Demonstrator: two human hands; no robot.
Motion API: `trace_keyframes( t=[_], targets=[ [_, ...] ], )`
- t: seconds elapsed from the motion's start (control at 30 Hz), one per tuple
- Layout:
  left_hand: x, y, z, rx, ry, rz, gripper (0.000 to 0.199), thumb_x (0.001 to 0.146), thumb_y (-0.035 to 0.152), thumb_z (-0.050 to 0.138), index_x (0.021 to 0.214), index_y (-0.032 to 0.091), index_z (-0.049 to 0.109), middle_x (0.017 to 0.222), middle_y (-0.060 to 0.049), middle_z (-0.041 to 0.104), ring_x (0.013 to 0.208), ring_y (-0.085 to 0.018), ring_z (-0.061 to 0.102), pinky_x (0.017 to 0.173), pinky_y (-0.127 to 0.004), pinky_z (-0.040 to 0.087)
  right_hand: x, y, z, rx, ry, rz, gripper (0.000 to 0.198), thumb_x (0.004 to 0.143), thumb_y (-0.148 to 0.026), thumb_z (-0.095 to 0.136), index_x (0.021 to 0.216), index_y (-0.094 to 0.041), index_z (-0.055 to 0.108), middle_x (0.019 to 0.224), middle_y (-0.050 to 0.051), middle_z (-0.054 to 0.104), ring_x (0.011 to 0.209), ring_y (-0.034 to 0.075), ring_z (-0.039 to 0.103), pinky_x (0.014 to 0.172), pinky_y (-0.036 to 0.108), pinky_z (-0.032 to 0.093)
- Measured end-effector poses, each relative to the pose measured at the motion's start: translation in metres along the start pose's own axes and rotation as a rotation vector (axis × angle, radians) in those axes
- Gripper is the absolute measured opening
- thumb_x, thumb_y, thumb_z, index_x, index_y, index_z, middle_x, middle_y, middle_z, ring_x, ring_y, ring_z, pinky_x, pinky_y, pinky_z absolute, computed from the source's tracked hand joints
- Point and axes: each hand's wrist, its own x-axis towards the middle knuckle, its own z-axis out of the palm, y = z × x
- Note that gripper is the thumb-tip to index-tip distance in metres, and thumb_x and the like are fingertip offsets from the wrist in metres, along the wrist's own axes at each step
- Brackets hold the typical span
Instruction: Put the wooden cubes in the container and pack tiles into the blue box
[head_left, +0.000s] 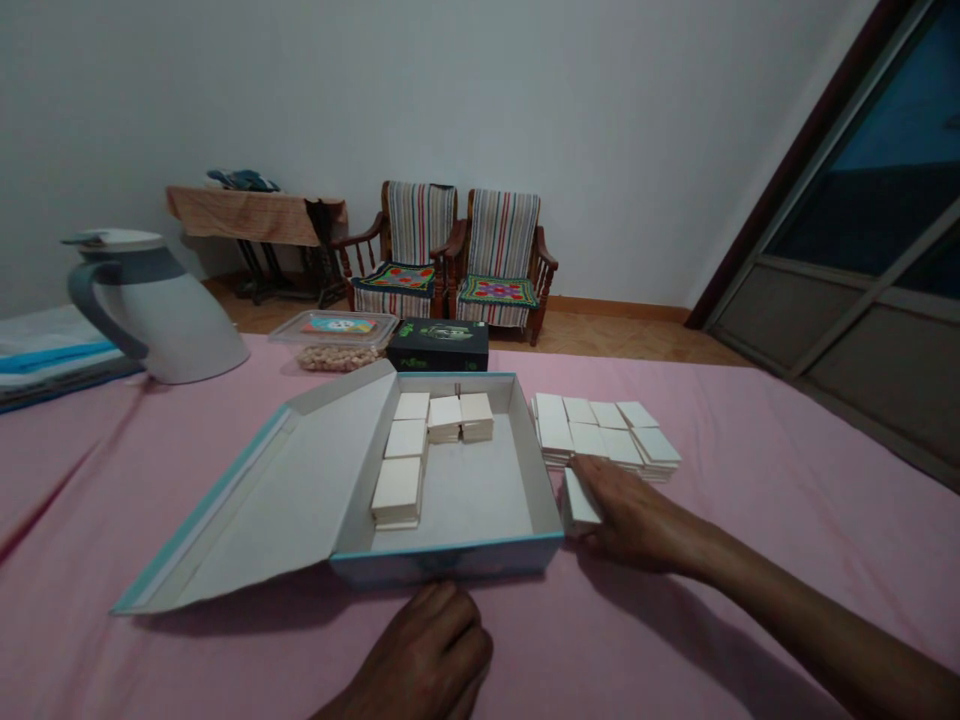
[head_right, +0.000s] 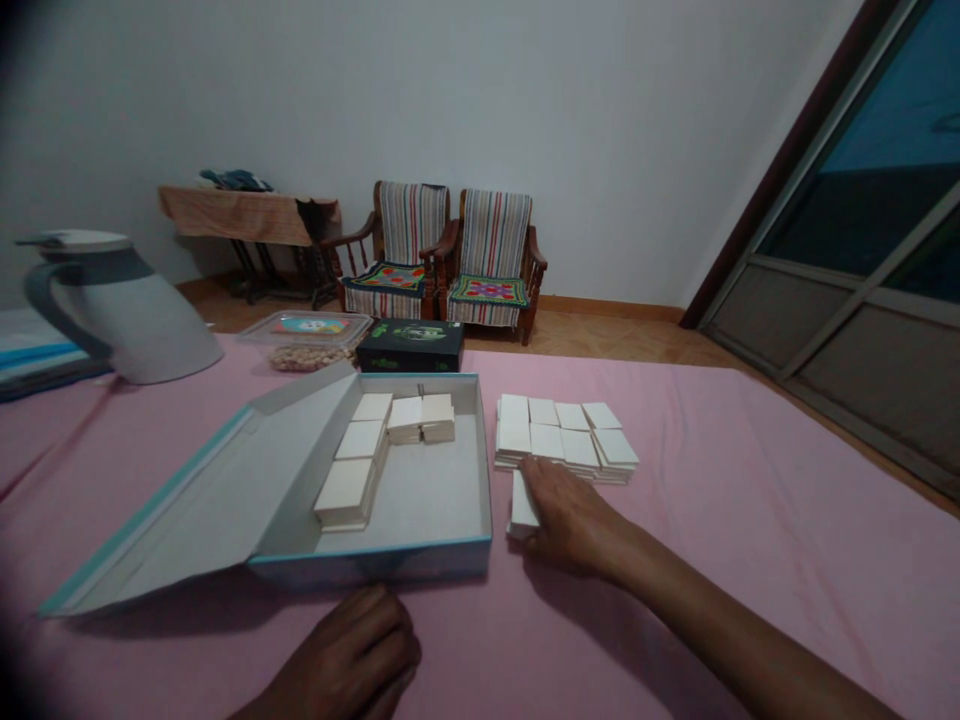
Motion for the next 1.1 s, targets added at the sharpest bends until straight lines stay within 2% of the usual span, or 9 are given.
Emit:
trace_keyframes(
  t=[0.13, 0.27, 0.4, 0.53, 0.7, 0.83, 0.93, 1.03, 1.1],
  targets=[
    [-0.002, 0.0, 0.003, 0.019, -0.006, 0.003, 0.018, 0.079, 0.003, 0.042, 0.078, 0.018, 0.052, 0.077, -0.005, 0.056, 0.071, -0.017, 0.048, 0.063, -0.028, 0.04, -0.001, -0.009, -0.047, -0.072, 0.1, 0.019, 0.03, 0.065, -0.018, 0.061, 0.091, -0.018, 0.047, 0.094, 0.009, 0.058, 0.085, 0.022, 0.054, 0.069, 0.031, 0.04],
    [-0.003, 0.0, 0.003, 0.016, -0.012, 0.002, 0.017, 0.079, 0.003, 0.042, 0.078, 0.018, 0.05, 0.078, -0.005, 0.055, 0.071, -0.017, 0.048, 0.063, -0.028, 0.039, 0.026, -0.046, -0.078, -0.075, 0.169, -0.07, 0.029, 0.068, -0.024, 0.062, 0.092, -0.019, 0.046, 0.094, 0.008, 0.059, 0.081, 0.02, 0.054, 0.063, 0.028, 0.039],
    [-0.004, -0.001, 0.006, 0.052, 0.007, 0.022, 0.016, 0.08, 0.004, 0.042, 0.077, 0.018, 0.05, 0.077, -0.005, 0.054, 0.07, -0.017, 0.047, 0.062, -0.028, 0.037, 0.074, -0.085, -0.059, -0.151, 0.109, -0.269, 0.044, 0.064, -0.02, 0.064, 0.104, -0.016, 0.047, 0.108, 0.012, 0.059, 0.095, 0.024, 0.055, 0.076, 0.033, 0.043],
    [-0.005, -0.005, 0.013, 0.087, 0.07, 0.065, 0.015, 0.084, 0.009, 0.043, 0.073, 0.018, 0.048, 0.072, -0.003, 0.051, 0.066, -0.016, 0.044, 0.058, -0.029, 0.033, 0.115, -0.103, -0.018, -0.273, -0.008, -0.291, 0.051, 0.062, -0.021, 0.066, 0.108, -0.01, 0.048, 0.111, 0.018, 0.058, 0.096, 0.027, 0.057, 0.077, 0.037, 0.046],
    [-0.005, -0.011, 0.02, 0.138, 0.191, 0.123, 0.019, 0.089, 0.014, 0.045, 0.07, 0.016, 0.048, 0.068, -0.001, 0.048, 0.062, -0.014, 0.038, 0.056, -0.028, 0.026, 0.129, -0.109, 0.009, -0.312, -0.099, -0.247, 0.059, 0.063, -0.022, 0.069, 0.116, -0.008, 0.047, 0.116, 0.02, 0.056, 0.102, 0.03, 0.056, 0.082, 0.039, 0.047],
    [-0.006, -0.014, 0.026, 0.167, 0.266, 0.148, 0.024, 0.091, 0.014, 0.044, 0.067, 0.016, 0.047, 0.065, -0.001, 0.045, 0.061, -0.014, 0.035, 0.056, -0.03, 0.023, 0.128, -0.11, 0.016, -0.26, -0.124, -0.207, 0.061, 0.067, -0.02, 0.069, 0.123, -0.009, 0.046, 0.119, 0.019, 0.056, 0.107, 0.029, 0.055, 0.087, 0.04, 0.045],
    [-0.007, -0.015, 0.029, 0.167, 0.265, 0.148, 0.025, 0.091, 0.015, 0.044, 0.066, 0.016, 0.046, 0.065, -0.001, 0.044, 0.061, -0.014, 0.034, 0.056, -0.03, 0.022, 0.127, -0.107, 0.017, -0.225, -0.14, -0.218, 0.075, 0.064, -0.024, 0.075, 0.13, -0.01, 0.042, 0.124, 0.019, 0.053, 0.113, 0.03, 0.052, 0.09, 0.039, 0.044],
    [-0.007, -0.015, 0.028, 0.158, 0.256, 0.151, 0.023, 0.091, 0.016, 0.046, 0.067, 0.016, 0.047, 0.066, -0.001, 0.044, 0.062, -0.014, 0.035, 0.057, -0.03, 0.023, 0.121, -0.103, 0.006, -0.226, -0.115, -0.256, 0.082, 0.063, -0.034, 0.078, 0.131, -0.008, 0.041, 0.127, 0.021, 0.051, 0.116, 0.032, 0.05, 0.092, 0.04, 0.043],
    [-0.008, -0.014, 0.027, 0.161, 0.25, 0.148, 0.022, 0.09, 0.015, 0.047, 0.068, 0.016, 0.047, 0.066, -0.001, 0.045, 0.062, -0.014, 0.035, 0.057, -0.03, 0.023, 0.111, -0.101, -0.009, -0.228, -0.049, -0.279, 0.071, 0.07, -0.036, 0.072, 0.128, -0.005, 0.045, 0.127, 0.022, 0.051, 0.115, 0.031, 0.05, 0.091, 0.039, 0.043]
  ],
)
